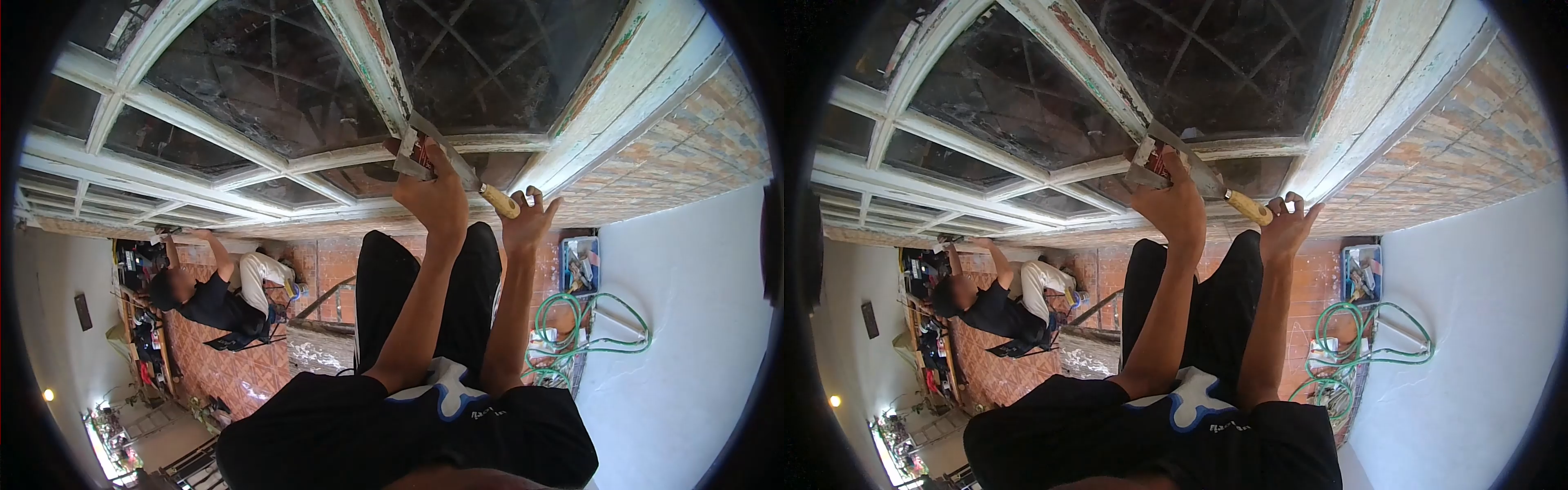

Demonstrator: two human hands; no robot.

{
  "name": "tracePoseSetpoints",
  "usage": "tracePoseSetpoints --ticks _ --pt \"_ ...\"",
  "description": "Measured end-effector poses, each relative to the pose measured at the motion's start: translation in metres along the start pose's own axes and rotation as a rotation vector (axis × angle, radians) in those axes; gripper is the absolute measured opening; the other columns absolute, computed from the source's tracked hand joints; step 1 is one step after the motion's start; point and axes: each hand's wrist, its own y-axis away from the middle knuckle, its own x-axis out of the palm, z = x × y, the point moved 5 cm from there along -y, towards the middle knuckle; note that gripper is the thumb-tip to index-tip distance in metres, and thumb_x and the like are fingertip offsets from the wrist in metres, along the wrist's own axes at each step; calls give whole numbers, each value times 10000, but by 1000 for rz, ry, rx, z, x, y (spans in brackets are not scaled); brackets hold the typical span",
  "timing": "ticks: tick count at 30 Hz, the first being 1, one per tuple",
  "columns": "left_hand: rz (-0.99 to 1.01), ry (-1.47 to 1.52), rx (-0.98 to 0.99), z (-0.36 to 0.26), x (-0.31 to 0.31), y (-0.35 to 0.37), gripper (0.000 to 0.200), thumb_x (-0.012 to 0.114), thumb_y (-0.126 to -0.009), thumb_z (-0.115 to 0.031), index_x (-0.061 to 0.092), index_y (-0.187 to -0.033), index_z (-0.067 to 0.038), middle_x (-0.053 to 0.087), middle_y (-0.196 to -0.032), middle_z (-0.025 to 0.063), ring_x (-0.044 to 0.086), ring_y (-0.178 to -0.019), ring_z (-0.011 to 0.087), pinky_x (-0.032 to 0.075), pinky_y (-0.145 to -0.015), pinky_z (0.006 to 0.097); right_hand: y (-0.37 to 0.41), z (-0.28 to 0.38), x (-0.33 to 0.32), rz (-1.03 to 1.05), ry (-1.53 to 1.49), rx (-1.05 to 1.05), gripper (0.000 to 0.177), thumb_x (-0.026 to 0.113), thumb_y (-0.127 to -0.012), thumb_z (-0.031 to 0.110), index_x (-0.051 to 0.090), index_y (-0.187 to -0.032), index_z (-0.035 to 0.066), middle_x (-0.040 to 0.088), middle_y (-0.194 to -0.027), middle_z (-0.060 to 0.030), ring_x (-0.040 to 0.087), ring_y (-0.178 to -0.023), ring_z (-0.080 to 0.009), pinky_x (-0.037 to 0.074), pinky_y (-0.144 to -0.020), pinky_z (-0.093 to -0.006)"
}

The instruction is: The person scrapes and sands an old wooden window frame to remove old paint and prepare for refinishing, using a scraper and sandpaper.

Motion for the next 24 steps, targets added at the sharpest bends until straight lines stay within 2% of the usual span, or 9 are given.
tracePoseSetpoints --ticks 2,4,5,8,9,12,14,17,24 --pt "24 25 -70 4 0 -1 157 595 -886 -45 657 -899 99 682 -713 115 649 -602 153 474 -545 287 1 6 -1 10 2 -15 640 316 -885 727 486 -911 111 431 -740 -47 393 -700 -188 353 -713 -378" --pt "14 21 -18 -2 -1 -1 167 595 -892 -52 657 -919 101 683 -724 116 648 -616 149 475 -552 287 3 20 1 9 -13 -41 655 321 -874 742 480 -911 108 426 -736 -45 388 -696 -190 346 -707 -382" --pt "9 19 9 -6 -1 -2 172 595 -895 -56 657 -929 101 684 -730 116 648 -624 146 475 -556 288 3 25 1 30 -47 -60 655 282 -900 712 477 -927 88 443 -809 -75 411 -785 -246 363 -739 -413" --pt "-33 6 58 -10 -1 -3 183 596 -901 -64 656 -957 99 687 -752 119 650 -653 142 480 -569 287 11 -7 76 85 -170 30 702 305 -862 757 481 -933 82 438 -806 -70 405 -779 -244 361 -719 -400" --pt "-4 23 34 -10 0 -2 205 593 -900 -75 639 -985 105 685 -794 120 648 -681 146 486 -598 287 -6 -14 51 317 -333 62 727 321 -839 781 491 -960 85 445 -811 -66 408 -787 -243 366 -716 -394" --pt "43 60 1 -15 0 -4 266 587 -901 -101 600 -1052 118 681 -884 122 646 -741 154 500 -664 286 20 6 44 36 -148 34 712 318 -813 813 488 -923 130 444 -786 -52 385 -745 -223 336 -739 -380" --pt "47 41 2 -20 -3 -5 281 588 -904 -106 590 -1073 118 679 -899 124 646 -748 157 504 -677 284 16 20 21 28 -100 15 656 288 -854 771 497 -907 151 446 -767 -36 382 -730 -200 324 -736 -386" --pt "-51 39 86 -8 -3 -1 203 599 -906 -87 654 -958 102 693 -766 119 655 -640 149 481 -569 284 12 27 5 29 -47 6 599 281 -890 724 498 -904 166 452 -752 -18 388 -741 -195 311 -745 -382" --pt "-12 -2 48 -1 -3 0 186 601 -905 -87 654 -912 91 686 -726 116 651 -607 147 469 -530 280 8 19 5 -13 -10 40 570 294 -902 703 495 -898 169 443 -744 -15 403 -746 -195 316 -752 -396"
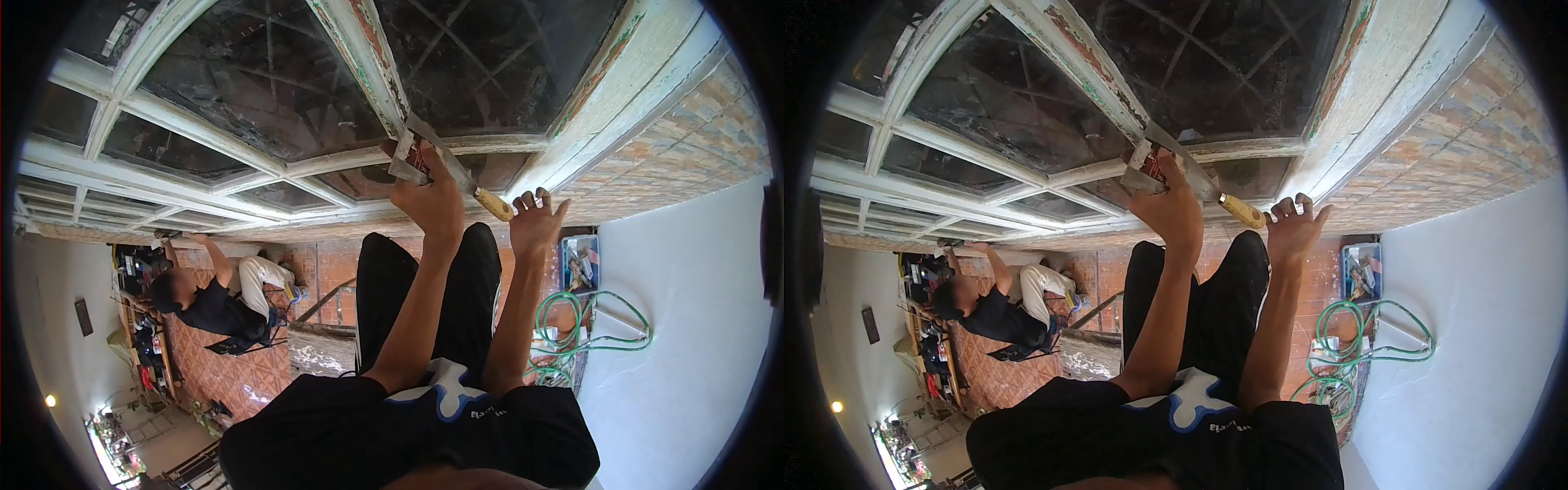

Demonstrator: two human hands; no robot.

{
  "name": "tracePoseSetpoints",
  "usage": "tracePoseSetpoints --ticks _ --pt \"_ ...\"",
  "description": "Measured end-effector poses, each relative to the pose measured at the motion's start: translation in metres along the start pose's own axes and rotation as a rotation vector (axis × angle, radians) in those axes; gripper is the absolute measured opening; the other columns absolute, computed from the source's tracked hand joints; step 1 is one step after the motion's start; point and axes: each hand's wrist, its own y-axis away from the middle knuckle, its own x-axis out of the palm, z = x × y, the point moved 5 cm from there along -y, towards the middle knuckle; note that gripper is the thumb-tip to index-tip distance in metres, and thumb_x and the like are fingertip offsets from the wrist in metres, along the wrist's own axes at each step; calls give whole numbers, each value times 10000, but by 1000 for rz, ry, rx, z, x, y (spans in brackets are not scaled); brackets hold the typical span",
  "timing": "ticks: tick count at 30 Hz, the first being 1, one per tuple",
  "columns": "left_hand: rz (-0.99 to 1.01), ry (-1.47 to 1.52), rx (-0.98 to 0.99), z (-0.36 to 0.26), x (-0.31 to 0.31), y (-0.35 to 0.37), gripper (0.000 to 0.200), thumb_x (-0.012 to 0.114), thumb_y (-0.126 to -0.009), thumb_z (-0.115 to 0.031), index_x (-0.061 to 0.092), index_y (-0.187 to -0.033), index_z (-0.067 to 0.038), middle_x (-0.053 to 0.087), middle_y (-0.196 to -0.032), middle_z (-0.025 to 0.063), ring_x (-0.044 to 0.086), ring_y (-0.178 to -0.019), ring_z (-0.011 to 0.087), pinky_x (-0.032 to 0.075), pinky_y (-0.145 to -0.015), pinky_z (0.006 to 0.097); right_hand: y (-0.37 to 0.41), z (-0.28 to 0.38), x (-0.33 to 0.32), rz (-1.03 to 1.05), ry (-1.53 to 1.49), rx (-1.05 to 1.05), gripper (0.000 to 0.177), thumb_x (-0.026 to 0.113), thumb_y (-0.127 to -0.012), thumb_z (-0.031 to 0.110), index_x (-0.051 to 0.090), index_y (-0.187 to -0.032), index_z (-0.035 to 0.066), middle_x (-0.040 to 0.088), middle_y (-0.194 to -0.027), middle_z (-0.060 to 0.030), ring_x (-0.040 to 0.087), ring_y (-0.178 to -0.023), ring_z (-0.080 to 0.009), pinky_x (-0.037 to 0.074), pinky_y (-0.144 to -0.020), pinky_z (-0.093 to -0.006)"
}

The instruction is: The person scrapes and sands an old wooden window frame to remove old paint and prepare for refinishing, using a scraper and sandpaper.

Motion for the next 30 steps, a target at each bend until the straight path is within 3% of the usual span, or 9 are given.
tracePoseSetpoints --ticks 5,10,12,15,18,19,22,25,30 --pt "4 5 30 -1 0 -1 194 595 -911 -95 653 -905 90 683 -721 113 637 -589 137 463 -516 269 -12 12 -10 148 -57 -20 585 283 -920 672 494 -952 128 481 -792 -74 406 -798 -231 348 -764 -417" --pt "-42 48 103 -5 2 -7 207 595 -913 -95 648 -934 104 681 -728 116 628 -594 123 472 -526 271 -6 -31 60 141 -57 34 729 275 -840 791 492 -986 110 469 -840 -96 425 -814 -266 389 -732 -445" --pt "-29 81 93 -7 5 -8 212 593 -915 -95 646 -941 109 680 -732 118 630 -606 124 478 -537 273 -2 -37 42 -11 -74 37 791 232 -823 819 495 -1024 101 539 -955 -88 504 -913 -293 378 -825 -457" --pt "46 106 -47 -17 1 -8 244 588 -921 -97 590 -1042 114 670 -817 117 630 -673 123 486 -584 268 -36 -37 -24 969 -479 166 852 231 -813 829 489 -1141 85 507 -1191 -159 473 -1092 -361 357 -939 -506" --pt "100 29 -65 -6 1 -8 395 582 -930 -105 476 -1239 117 647 -982 116 625 -781 112 491 -649 253 6 -35 50 -78 -8 -13 751 266 -837 796 516 -972 101 531 -917 -106 461 -838 -258 406 -774 -407" --pt "121 -6 -89 -3 1 -11 393 579 -931 -104 473 -1238 118 645 -987 119 625 -786 112 493 -653 253 14 -42 85 198 -140 74 775 247 -830 807 517 -1023 107 525 -929 -115 458 -874 -276 403 -808 -423" --pt "87 77 -62 -14 4 -10 328 577 -933 -111 526 -1164 116 652 -938 108 623 -770 107 498 -656 255 14 -32 58 13 -105 58 766 269 -828 804 510 -1034 107 523 -919 -112 458 -885 -285 384 -843 -441" --pt "13 96 2 -13 1 -5 242 579 -934 -122 602 -1020 102 656 -835 77 610 -718 92 497 -647 250 -13 -13 -11 88 -68 51 688 286 -855 768 509 -968 127 505 -878 -83 433 -838 -242 343 -809 -429" --pt "87 -47 -35 16 -7 3 230 576 -941 -132 647 -875 77 648 -733 39 573 -636 71 472 -583 243 2 -13 -11 -8 17 41 619 305 -852 762 493 -909 175 421 -750 -15 380 -735 -182 295 -710 -367"
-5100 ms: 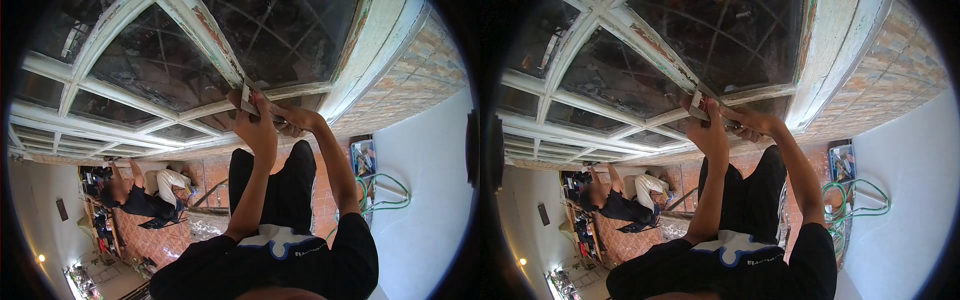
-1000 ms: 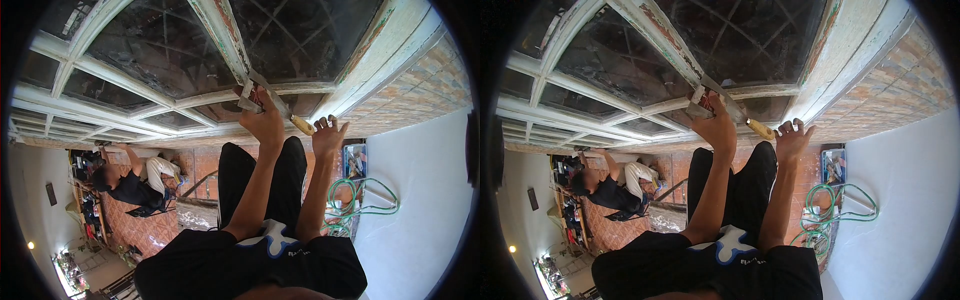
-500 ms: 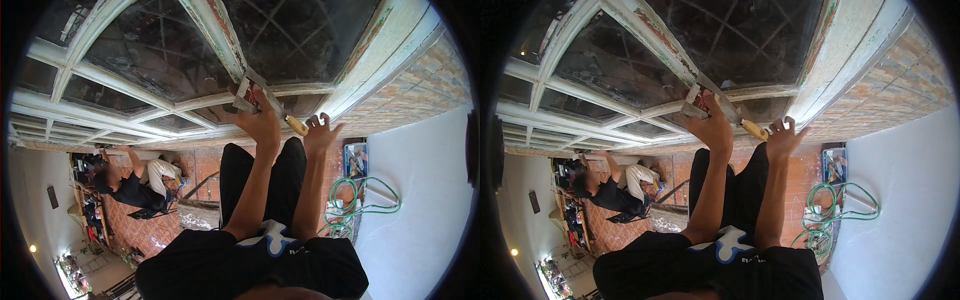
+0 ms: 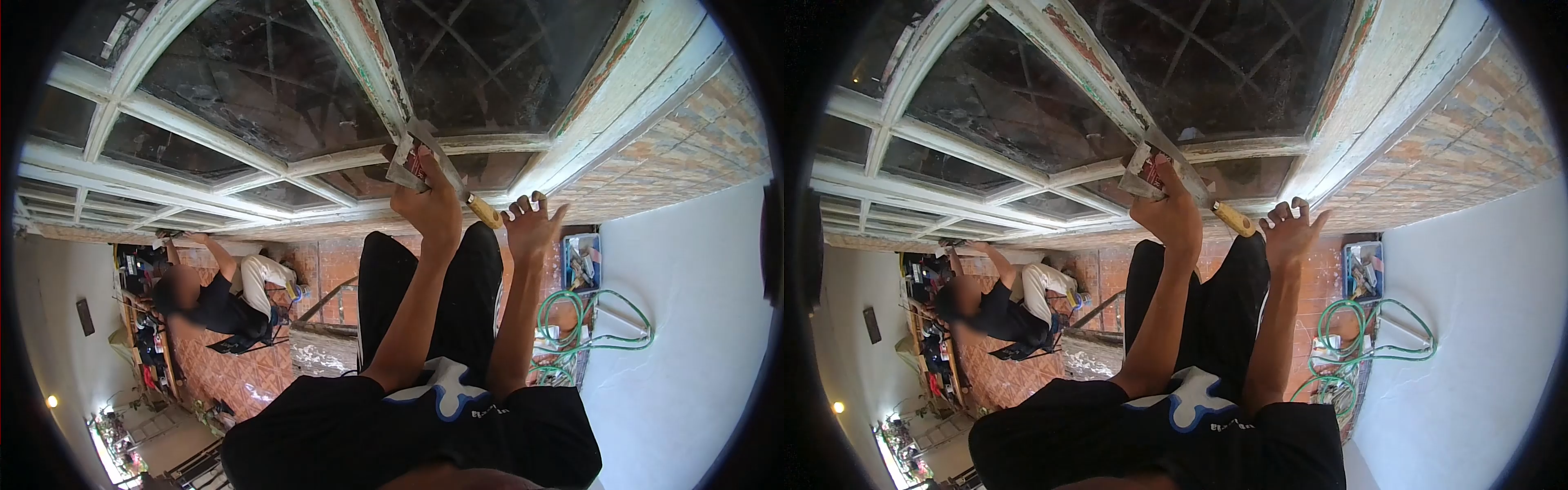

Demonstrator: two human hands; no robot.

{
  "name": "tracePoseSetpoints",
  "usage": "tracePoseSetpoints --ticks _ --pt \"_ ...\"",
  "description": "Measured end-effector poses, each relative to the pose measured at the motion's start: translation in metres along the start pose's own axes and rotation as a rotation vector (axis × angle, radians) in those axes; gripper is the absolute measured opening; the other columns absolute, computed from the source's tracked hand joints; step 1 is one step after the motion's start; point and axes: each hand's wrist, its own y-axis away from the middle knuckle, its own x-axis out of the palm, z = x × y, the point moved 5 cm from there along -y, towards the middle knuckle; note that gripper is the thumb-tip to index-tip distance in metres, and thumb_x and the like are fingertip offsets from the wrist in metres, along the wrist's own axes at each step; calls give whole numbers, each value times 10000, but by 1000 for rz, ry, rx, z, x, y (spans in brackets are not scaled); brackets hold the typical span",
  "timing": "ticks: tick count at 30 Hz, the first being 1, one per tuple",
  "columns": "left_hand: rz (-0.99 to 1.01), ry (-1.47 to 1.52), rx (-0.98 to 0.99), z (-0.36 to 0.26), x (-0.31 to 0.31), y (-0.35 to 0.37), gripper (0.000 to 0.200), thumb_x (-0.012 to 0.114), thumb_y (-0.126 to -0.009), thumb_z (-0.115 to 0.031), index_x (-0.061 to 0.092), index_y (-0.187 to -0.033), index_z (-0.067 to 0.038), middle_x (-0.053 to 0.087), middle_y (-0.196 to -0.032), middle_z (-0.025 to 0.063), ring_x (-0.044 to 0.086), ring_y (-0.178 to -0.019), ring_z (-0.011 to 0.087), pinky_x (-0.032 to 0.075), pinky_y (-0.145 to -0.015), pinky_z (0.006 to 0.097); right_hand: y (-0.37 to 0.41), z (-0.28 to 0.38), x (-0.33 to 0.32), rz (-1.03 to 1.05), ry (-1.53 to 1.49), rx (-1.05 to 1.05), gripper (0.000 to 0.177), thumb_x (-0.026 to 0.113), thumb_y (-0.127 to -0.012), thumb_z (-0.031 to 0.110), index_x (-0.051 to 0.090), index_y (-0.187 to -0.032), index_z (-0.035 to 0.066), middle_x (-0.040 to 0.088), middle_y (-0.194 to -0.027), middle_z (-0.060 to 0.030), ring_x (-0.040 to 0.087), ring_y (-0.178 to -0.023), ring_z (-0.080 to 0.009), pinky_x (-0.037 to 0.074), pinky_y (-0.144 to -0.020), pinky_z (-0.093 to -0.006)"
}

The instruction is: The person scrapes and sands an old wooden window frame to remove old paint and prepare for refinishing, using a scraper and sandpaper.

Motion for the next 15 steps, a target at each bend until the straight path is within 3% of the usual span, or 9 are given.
tracePoseSetpoints --ticks 5,8,13,15 --pt "-15 102 13 -21 2 -5 219 569 -944 -128 650 -880 65 653 -740 44 565 -624 68 445 -538 256 -5 -14 9 35 26 48 596 304 -873 743 482 -897 175 432 -755 -22 379 -731 -186 293 -719 -356" --pt "-62 111 33 -17 5 -6 206 580 -925 -89 659 -905 100 667 -703 122 637 -579 145 465 -507 282 -2 -8 19 28 -3 19 595 299 -879 736 478 -892 168 424 -752 -23 386 -736 -187 305 -736 -370" --pt "-150 15 137 -18 10 -7 209 574 -925 -87 660 -910 103 682 -745 137 661 -608 179 485 -534 295 -13 -37 64 435 -228 103 705 287 -858 760 517 -1024 114 506 -956 -102 452 -909 -284 381 -850 -468" --pt "-179 21 183 -20 12 -7 213 571 -925 -88 660 -902 105 684 -759 145 668 -627 196 487 -548 303 -5 -31 46 223 -177 90 716 280 -854 767 517 -1036 116 506 -988 -108 445 -924 -291 382 -866 -482"
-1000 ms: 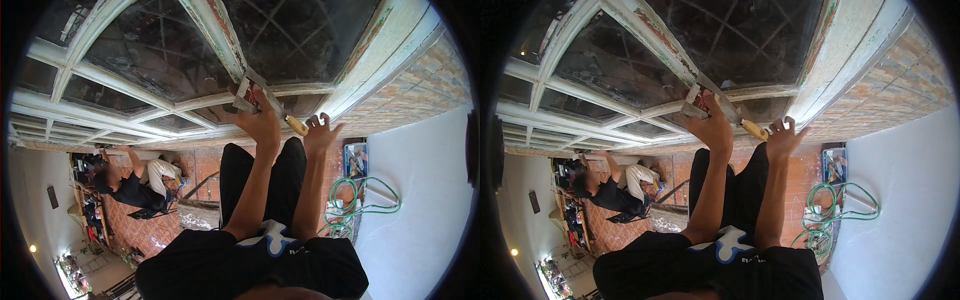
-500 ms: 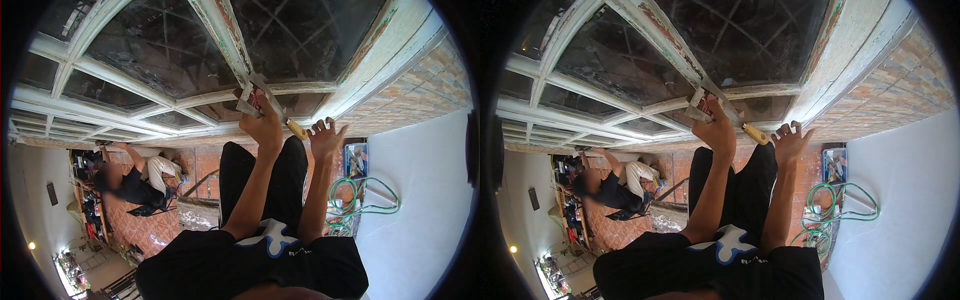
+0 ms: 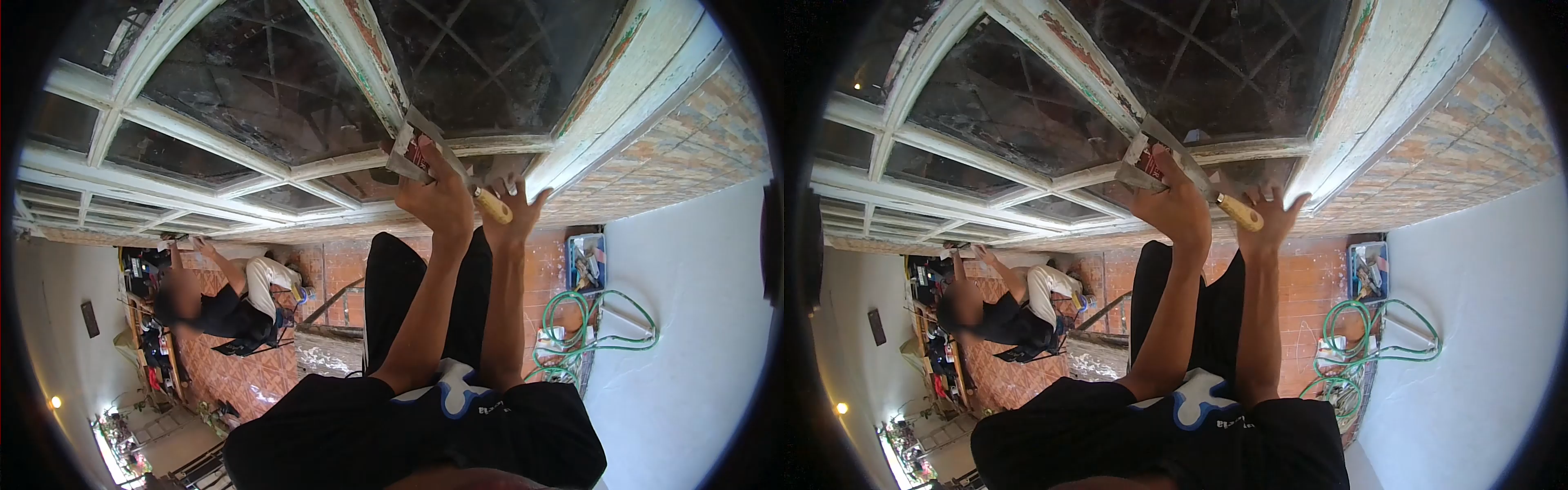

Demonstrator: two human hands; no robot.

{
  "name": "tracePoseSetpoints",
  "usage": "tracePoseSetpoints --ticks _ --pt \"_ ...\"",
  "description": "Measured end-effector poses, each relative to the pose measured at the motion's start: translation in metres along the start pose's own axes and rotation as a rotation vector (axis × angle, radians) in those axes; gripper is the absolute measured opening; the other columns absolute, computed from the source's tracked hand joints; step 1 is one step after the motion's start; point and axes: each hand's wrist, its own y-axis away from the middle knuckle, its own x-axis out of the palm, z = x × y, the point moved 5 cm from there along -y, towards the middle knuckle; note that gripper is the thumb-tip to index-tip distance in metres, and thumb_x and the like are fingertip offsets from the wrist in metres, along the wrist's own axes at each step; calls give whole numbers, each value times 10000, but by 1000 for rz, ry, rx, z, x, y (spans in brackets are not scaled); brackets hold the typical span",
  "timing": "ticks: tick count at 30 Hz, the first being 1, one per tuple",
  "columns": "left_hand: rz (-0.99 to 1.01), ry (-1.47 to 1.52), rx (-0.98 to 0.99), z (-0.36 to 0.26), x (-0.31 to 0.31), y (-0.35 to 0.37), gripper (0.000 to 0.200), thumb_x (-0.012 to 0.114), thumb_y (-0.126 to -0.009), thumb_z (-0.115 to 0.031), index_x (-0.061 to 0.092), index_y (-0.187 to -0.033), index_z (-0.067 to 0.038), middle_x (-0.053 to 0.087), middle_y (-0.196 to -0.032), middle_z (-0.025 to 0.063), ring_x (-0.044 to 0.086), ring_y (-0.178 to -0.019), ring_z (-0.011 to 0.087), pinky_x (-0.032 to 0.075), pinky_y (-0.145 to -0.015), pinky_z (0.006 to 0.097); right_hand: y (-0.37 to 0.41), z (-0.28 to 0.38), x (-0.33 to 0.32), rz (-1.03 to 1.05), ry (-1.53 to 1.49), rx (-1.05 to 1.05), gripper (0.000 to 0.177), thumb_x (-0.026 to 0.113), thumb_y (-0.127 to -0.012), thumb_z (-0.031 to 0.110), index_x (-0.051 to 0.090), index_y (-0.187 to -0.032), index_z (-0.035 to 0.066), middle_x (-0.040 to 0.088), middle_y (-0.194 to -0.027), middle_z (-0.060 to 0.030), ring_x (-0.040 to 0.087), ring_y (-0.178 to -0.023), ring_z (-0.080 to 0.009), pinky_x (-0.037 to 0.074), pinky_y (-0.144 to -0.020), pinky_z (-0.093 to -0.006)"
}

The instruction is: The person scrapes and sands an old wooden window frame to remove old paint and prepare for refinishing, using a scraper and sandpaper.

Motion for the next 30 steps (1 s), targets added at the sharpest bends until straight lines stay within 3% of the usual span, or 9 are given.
tracePoseSetpoints --ticks 5,7,12,15,16,19,20,23,30 --pt "-14 34 -74 -10 0 0 216 564 -926 -79 658 -878 109 686 -787 163 677 -667 229 490 -579 317 12 12 2 -260 126 -155 680 265 -865 760 531 -984 146 549 -990 -106 449 -863 -273 380 -796 -466" --pt "47 -5 -80 -10 1 2 223 569 -927 -94 645 -909 115 684 -827 144 661 -716 179 489 -611 289 -2 -12 29 165 -31 49 648 302 -876 738 518 -927 129 527 -924 -93 466 -839 -268 383 -777 -485" --pt "-9 28 14 -13 4 -1 252 582 -928 -116 627 -942 132 679 -852 150 651 -721 160 488 -607 280 -3 41 -27 24 -46 -39 731 235 -859 768 484 -1001 96 497 -952 -115 450 -888 -300 401 -798 -483" --pt "-37 -2 34 -11 0 5 268 590 -929 -130 619 -964 134 678 -859 156 652 -705 159 494 -592 284 2 20 27 -45 60 -81 709 260 -859 764 475 -1004 104 502 -988 -114 475 -915 -298 419 -830 -462" --pt "-26 24 -24 -12 1 4 276 592 -930 -138 618 -973 133 678 -862 156 653 -709 158 497 -594 287 -9 4 39 396 -29 51 681 296 -869 749 468 -1015 107 515 -1044 -117 515 -937 -296 441 -876 -422" --pt "-19 83 -86 -12 3 2 306 595 -934 -169 615 -994 130 679 -869 154 658 -721 157 504 -590 287 1 -13 34 32 138 39 627 362 -878 720 469 -1005 115 535 -994 -105 535 -948 -266 465 -836 -401" --pt "-22 93 -90 -10 3 2 316 596 -935 -180 615 -1000 129 679 -871 154 660 -725 157 506 -588 286 8 -13 35 -7 209 42 556 411 -898 670 484 -963 122 551 -899 -75 563 -809 -196 490 -635 -332" --pt "9 65 -199 4 2 8 334 595 -934 -189 604 -1027 132 680 -873 149 661 -720 159 505 -589 275 17 -14 39 -116 458 59 429 504 -929 545 532 -851 124 521 -675 -1 444 -473 -76 268 -360 -209" --pt "200 86 -299 16 -1 4 244 594 -895 -137 574 -981 91 662 -864 123 632 -622 140 421 -359 251 10 -4 51 22 711 128 330 696 -877 272 565 -644 79 475 -540 30 355 -399 -35 199 -334 -194"
